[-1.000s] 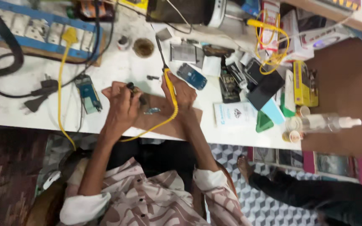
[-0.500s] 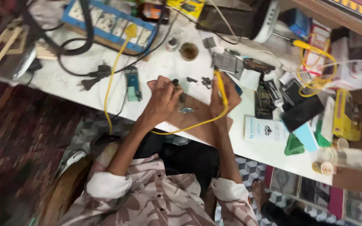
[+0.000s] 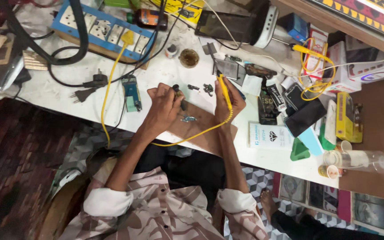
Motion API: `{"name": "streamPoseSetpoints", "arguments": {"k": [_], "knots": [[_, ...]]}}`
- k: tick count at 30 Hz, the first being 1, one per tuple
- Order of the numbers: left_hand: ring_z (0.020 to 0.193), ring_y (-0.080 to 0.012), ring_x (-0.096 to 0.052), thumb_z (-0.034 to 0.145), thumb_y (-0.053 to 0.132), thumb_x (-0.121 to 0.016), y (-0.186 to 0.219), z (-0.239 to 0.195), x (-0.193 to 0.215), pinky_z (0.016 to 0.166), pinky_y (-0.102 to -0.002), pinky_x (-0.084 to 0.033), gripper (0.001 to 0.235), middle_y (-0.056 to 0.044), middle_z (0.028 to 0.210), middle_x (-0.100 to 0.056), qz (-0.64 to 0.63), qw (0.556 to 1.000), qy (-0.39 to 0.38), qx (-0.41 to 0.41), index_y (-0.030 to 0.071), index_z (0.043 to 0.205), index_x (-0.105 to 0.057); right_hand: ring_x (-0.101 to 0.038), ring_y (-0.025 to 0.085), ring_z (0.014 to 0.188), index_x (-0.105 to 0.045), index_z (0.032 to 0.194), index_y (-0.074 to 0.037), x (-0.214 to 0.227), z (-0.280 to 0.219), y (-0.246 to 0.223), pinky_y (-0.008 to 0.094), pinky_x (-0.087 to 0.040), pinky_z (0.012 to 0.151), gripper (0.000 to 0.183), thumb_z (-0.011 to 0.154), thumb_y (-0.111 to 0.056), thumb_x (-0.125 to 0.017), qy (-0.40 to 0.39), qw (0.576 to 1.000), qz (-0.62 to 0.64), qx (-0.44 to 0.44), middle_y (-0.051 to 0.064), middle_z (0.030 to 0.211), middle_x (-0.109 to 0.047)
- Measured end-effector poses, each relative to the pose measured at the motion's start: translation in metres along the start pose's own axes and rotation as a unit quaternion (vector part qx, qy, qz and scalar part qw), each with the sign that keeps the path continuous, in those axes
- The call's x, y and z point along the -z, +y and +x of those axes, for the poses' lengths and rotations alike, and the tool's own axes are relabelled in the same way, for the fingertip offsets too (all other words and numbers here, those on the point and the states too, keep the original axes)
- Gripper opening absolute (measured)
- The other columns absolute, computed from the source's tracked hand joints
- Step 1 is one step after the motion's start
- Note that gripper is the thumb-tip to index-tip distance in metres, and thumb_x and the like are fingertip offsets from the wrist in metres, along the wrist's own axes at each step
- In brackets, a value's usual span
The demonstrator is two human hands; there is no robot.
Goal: The person solders a small electronic component on a circuit board using a soldering iron and solder wire. They repeatedly apply heat and solder to specific points on the board while holding it steady with their other hand.
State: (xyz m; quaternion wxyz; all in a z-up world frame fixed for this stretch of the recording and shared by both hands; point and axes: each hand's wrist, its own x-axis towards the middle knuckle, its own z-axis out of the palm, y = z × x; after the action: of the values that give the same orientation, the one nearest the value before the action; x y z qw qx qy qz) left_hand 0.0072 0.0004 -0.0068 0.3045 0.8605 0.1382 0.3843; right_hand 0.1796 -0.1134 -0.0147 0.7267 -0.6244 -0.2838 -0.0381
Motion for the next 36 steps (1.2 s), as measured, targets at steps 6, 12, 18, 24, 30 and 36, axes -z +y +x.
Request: {"name": "streamPoseSetpoints", "arguments": {"k": [6, 12, 18, 24, 30, 36], "knots": [[0.106, -0.031, -0.053, 0.102, 0.016, -0.065, -0.006, -0.004, -0.004, 0.092, -0.05, -0.03, 0.018, -0.011, 0.087, -0.068, 0.003, 1.0, -0.017, 0.007, -0.002, 0.102, -0.061, -0.071, 0.011, 0.091, -0.072, 0.119, 0.008, 0.001, -0.004, -0.005, 0.023, -0.058, 0.083, 0.027, 0.093, 0.003, -0.078, 0.006, 0.999, -0.027, 0.039, 0.014, 0.106, -0.077], [0.105, -0.0327, -0.051, 0.103, 0.016, -0.063, -0.007, -0.004, -0.004, 0.093, -0.049, -0.03, 0.021, -0.016, 0.093, -0.065, -0.008, 1.0, -0.008, 0.008, -0.004, 0.107, -0.06, -0.068, 0.009, 0.08, -0.073, 0.119, 0.008, 0.003, -0.004, -0.01, 0.022, -0.055, 0.073, 0.028, 0.092, 0.001, -0.079, -0.014, 0.999, -0.046, 0.02, 0.011, 0.096, -0.077], [0.1, -0.0323, -0.053, 0.102, 0.016, -0.063, -0.004, -0.004, 0.0, 0.089, -0.049, -0.029, 0.022, -0.016, 0.094, -0.065, -0.018, 1.0, -0.012, 0.008, -0.005, 0.107, -0.059, -0.068, 0.01, 0.075, -0.074, 0.114, 0.009, -0.01, 0.002, -0.003, 0.023, -0.056, 0.068, 0.023, 0.093, 0.001, -0.079, -0.045, 0.999, -0.007, -0.001, 0.009, 0.09, -0.074], [0.103, -0.031, -0.055, 0.101, 0.016, -0.063, 0.0, 0.003, 0.004, 0.091, -0.049, -0.03, 0.019, -0.013, 0.089, -0.066, 0.0, 1.0, -0.022, 0.003, -0.003, 0.103, -0.06, -0.07, 0.012, 0.074, -0.074, 0.11, 0.008, -0.02, 0.009, -0.009, 0.024, -0.056, 0.066, 0.021, 0.092, -0.001, -0.079, -0.064, 0.996, -0.059, 0.018, 0.009, 0.089, -0.072], [0.103, -0.0301, -0.054, 0.102, 0.017, -0.063, 0.0, 0.002, 0.004, 0.09, -0.048, -0.03, 0.02, -0.015, 0.089, -0.067, 0.001, 0.999, -0.024, 0.024, -0.003, 0.104, -0.06, -0.074, 0.018, 0.077, -0.076, 0.106, 0.006, -0.022, 0.008, -0.025, 0.027, -0.057, 0.071, 0.023, 0.087, -0.003, -0.084, -0.086, 0.975, -0.178, 0.104, 0.015, 0.092, -0.077], [0.105, -0.0305, -0.053, 0.101, 0.015, -0.062, -0.001, 0.002, 0.003, 0.092, -0.05, -0.029, 0.019, -0.009, 0.083, -0.07, 0.006, 0.999, -0.029, 0.017, -0.003, 0.104, -0.059, -0.076, 0.021, 0.079, -0.076, 0.107, 0.004, -0.027, 0.007, -0.039, 0.029, -0.059, 0.073, 0.021, 0.088, -0.004, -0.083, -0.094, 0.959, -0.23, 0.133, 0.016, 0.094, -0.078]]}}
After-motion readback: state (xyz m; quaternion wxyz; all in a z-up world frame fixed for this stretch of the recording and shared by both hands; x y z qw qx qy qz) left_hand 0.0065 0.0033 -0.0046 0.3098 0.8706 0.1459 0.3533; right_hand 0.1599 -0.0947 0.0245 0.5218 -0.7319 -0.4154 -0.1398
